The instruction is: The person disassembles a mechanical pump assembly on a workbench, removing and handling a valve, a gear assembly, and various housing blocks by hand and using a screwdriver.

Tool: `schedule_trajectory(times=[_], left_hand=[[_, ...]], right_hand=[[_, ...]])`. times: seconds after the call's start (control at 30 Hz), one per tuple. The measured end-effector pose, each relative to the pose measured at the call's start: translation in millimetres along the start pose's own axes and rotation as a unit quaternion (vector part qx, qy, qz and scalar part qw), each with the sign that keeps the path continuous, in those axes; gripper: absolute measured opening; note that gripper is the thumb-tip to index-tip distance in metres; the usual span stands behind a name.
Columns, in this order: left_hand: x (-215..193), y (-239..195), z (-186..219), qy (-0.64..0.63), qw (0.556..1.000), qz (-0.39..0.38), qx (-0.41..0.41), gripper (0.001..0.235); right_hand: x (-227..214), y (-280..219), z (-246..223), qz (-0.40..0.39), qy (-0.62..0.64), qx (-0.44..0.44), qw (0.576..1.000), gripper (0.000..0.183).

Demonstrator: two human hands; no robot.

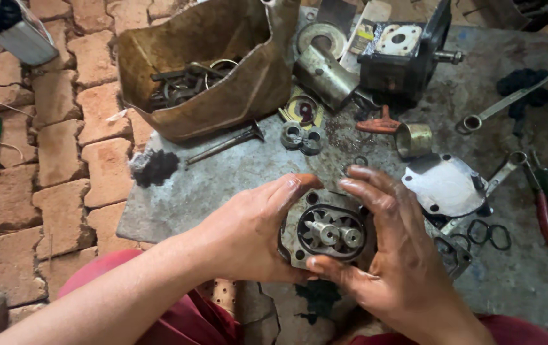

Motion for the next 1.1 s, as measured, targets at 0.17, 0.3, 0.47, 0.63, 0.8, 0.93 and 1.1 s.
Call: schedule_trajectory(times=[0.17,0.3,0.47,0.63,0.8,0.93,1.1], left_hand=[[-1.7,-0.5,-9.0,-0.029,0.999,-0.006,-0.024,0.095],[-10.3,-0.3,-11.0,-0.048,0.998,0.002,-0.037,0.096],[-16.7,-6.6,-7.8,-0.039,0.999,0.009,-0.029,0.095],[-12.0,-18.4,-18.8,-0.017,0.999,0.007,-0.045,0.1],[-19.3,-11.0,-11.8,-0.031,0.998,0.013,-0.06,0.097],[-14.7,-13.1,-8.6,-0.027,0.998,-0.001,-0.058,0.094],[-0.9,-13.7,-18.0,0.032,0.993,-0.047,-0.103,0.1]], right_hand=[[12.6,-7.4,16.6,-0.087,0.014,0.085,0.993,0.094],[19.9,1.6,7.2,-0.078,-0.075,0.012,0.994,0.112],[23.8,-2.7,12.1,-0.066,0.009,0.078,0.995,0.105],[36.8,-16.3,16.1,-0.058,0.011,0.06,0.996,0.103],[35.2,-3.3,12.1,-0.05,0.049,0.056,0.996,0.099],[28.1,-10.8,6.4,-0.012,0.059,0.016,0.998,0.097],[52.0,-21.8,11.0,-0.082,0.024,0.067,0.994,0.105]])
Point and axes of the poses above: each hand's wrist, its own y-axis towards the middle knuckle, its own x-axis out of the palm, z = x × y, the point moved 6 cm from there along y, towards the middle knuckle, and after that the axes turned 4 degrees about -y, right-handed, at the moved point
